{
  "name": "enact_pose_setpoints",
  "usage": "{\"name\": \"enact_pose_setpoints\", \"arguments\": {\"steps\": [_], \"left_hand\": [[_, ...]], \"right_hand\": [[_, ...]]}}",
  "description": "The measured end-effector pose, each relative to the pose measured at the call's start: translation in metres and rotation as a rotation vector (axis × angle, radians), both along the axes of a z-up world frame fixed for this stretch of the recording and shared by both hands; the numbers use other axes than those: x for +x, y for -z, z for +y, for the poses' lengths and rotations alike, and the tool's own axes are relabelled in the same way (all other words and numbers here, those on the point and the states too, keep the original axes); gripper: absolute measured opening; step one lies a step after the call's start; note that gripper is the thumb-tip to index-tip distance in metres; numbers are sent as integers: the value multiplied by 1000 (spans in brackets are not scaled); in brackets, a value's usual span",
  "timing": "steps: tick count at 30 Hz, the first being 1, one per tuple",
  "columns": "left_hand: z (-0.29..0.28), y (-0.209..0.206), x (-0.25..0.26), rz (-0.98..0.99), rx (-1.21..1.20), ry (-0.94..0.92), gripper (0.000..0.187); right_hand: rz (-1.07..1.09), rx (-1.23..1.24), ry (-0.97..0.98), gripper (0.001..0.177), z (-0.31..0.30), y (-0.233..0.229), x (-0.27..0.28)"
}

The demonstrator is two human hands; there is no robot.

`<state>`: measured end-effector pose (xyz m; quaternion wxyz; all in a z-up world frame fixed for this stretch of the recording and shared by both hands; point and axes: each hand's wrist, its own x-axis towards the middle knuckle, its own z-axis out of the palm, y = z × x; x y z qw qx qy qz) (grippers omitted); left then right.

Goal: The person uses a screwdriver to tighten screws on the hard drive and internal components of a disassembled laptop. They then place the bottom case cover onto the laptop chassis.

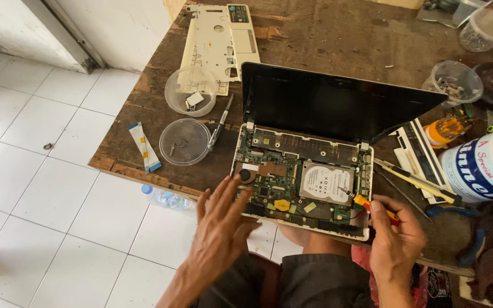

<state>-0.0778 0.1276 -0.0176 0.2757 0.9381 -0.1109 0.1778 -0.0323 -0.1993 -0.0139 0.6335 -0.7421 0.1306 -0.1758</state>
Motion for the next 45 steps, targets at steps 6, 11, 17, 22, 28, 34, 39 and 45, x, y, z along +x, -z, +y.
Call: {"name": "enact_pose_setpoints", "arguments": {"steps": [6, 11, 17, 22, 28, 34, 39, 45], "left_hand": [[-6, -13, -3, 33, -15, 96, 47], [-5, -4, -1, 8, -43, 104, 48], [4, -14, 9, -54, -71, 76, 45], [8, -17, 20, 39, -123, 113, 55], [3, 1, 22, 146, -130, 16, 77], [1, -3, 20, 169, -83, 8, 95], [2, -4, 20, 214, -174, 5, 92], [25, -27, 29, 179, -280, -67, 74]], "right_hand": [[-74, -95, 142, 24, -24, 7, 4], [-352, -633, 102, 10, -57, 11, 3], [-307, -950, 29, 16, -65, 24, 12], [-322, -898, 7, 16, -52, 21, 22], [-336, -872, 34, 16, -46, 2, 17], [-374, -891, -15, 17, -53, -19, 18], [-274, -778, -69, 20, -44, -29, 28], [-284, -811, -116, 30, -25, -13, 31]]}}
